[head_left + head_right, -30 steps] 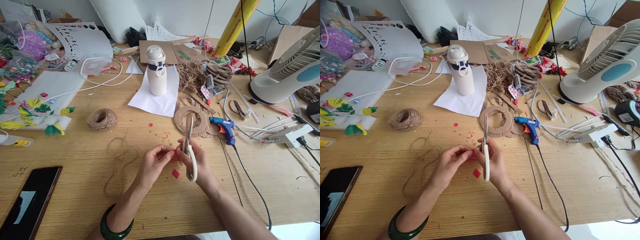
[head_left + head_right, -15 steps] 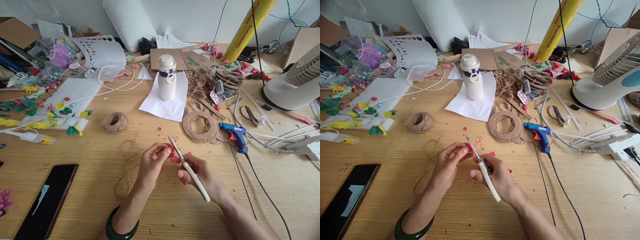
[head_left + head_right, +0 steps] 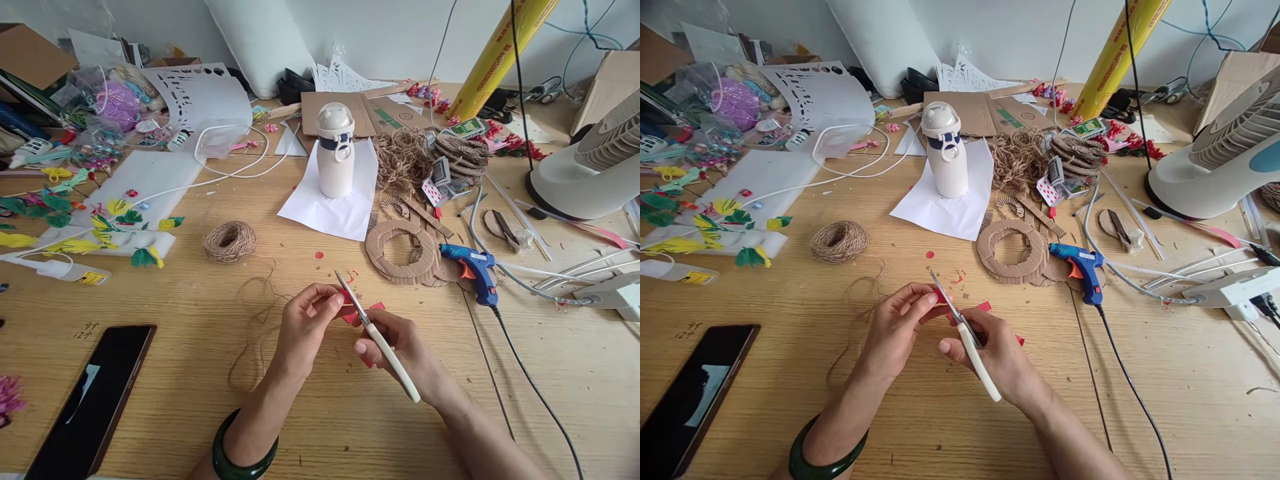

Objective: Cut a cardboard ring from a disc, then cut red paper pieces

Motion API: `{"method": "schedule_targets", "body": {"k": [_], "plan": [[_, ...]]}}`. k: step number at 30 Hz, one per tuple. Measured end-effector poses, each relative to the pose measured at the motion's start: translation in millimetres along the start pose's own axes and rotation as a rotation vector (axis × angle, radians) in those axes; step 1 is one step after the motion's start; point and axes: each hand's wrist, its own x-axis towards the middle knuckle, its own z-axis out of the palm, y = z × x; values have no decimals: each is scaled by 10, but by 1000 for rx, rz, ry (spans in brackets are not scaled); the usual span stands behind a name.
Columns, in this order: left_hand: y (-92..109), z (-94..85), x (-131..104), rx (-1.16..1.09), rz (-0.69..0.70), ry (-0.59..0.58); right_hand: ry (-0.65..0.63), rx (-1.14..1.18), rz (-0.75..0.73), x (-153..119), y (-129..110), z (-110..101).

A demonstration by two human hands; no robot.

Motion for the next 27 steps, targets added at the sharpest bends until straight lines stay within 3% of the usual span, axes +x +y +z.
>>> {"method": "schedule_targets", "body": {"k": [27], "plan": [[32, -66, 59, -38, -66, 17, 23, -86, -3, 19, 52, -1]]}}
